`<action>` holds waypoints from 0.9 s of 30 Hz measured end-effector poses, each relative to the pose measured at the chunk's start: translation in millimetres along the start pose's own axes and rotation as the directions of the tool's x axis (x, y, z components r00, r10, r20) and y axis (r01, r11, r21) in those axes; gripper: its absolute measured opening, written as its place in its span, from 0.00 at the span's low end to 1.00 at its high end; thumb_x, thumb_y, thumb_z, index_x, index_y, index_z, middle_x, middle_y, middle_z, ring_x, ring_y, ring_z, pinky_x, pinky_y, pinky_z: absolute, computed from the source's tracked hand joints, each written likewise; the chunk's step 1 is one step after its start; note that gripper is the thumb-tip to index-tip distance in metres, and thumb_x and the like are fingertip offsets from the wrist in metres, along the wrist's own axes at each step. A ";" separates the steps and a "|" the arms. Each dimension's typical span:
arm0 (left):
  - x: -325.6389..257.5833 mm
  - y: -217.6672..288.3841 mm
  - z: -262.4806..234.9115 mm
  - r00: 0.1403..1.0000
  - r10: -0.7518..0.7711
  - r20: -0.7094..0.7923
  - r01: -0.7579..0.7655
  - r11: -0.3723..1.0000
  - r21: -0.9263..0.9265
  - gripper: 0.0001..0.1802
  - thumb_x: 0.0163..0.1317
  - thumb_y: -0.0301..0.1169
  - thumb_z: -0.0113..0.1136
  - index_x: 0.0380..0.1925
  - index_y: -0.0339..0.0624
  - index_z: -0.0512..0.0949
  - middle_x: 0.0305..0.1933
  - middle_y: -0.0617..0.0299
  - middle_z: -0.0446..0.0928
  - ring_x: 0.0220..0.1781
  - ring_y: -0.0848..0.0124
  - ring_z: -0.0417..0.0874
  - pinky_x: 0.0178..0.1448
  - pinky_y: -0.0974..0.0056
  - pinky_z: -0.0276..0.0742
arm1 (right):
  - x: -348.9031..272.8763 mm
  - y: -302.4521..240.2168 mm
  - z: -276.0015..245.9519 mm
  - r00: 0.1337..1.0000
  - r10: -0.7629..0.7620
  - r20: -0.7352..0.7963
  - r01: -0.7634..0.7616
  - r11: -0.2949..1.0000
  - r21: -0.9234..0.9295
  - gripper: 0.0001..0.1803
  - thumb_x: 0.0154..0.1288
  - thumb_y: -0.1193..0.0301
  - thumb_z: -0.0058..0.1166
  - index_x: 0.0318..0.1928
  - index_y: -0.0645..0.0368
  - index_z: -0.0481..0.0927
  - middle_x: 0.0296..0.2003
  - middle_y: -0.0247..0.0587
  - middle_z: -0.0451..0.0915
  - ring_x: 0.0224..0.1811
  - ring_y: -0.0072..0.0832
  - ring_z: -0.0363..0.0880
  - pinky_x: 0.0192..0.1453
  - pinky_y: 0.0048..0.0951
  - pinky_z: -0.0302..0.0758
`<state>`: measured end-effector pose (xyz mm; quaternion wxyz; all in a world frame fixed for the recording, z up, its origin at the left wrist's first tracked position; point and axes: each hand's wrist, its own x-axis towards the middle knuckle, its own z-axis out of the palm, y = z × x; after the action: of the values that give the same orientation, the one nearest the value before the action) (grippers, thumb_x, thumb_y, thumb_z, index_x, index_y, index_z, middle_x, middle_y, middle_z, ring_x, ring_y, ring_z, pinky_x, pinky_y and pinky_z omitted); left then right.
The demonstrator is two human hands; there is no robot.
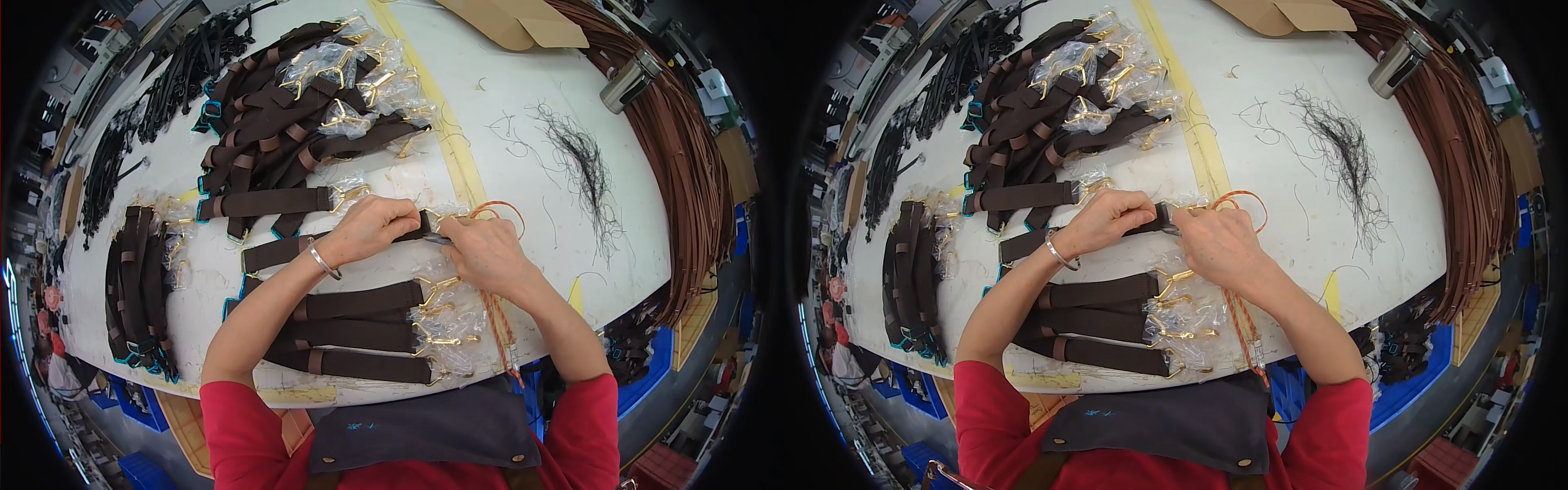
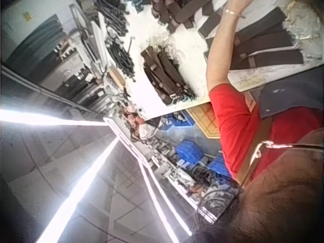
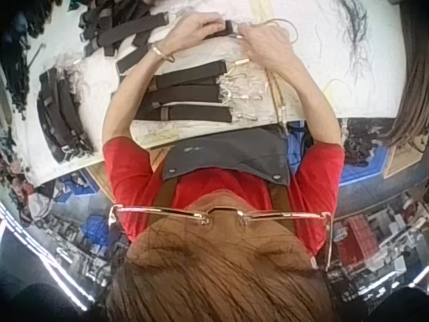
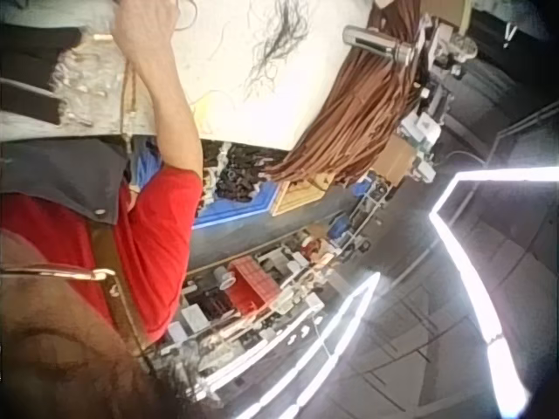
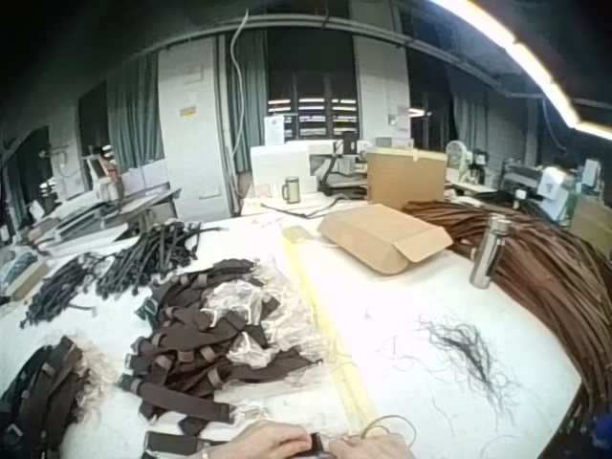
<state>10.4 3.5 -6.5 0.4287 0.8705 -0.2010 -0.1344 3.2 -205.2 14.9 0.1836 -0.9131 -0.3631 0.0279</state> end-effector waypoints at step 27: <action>-0.5 -3.0 3.2 0.999 0.020 -0.044 -0.022 0.998 -0.058 0.08 0.59 0.33 0.55 0.32 0.40 0.78 0.26 0.56 0.78 0.27 0.63 0.78 0.33 0.63 0.71 | 10.5 -1.6 -4.1 0.996 0.016 0.092 -0.013 0.999 -0.029 0.07 0.51 0.71 0.56 0.29 0.60 0.74 0.22 0.44 0.78 0.27 0.43 0.78 0.30 0.42 0.69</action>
<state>9.3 3.1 -10.7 0.4596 0.8582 -0.1968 -0.1166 10.7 -198.4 20.2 0.1534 -0.9160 -0.3648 0.0661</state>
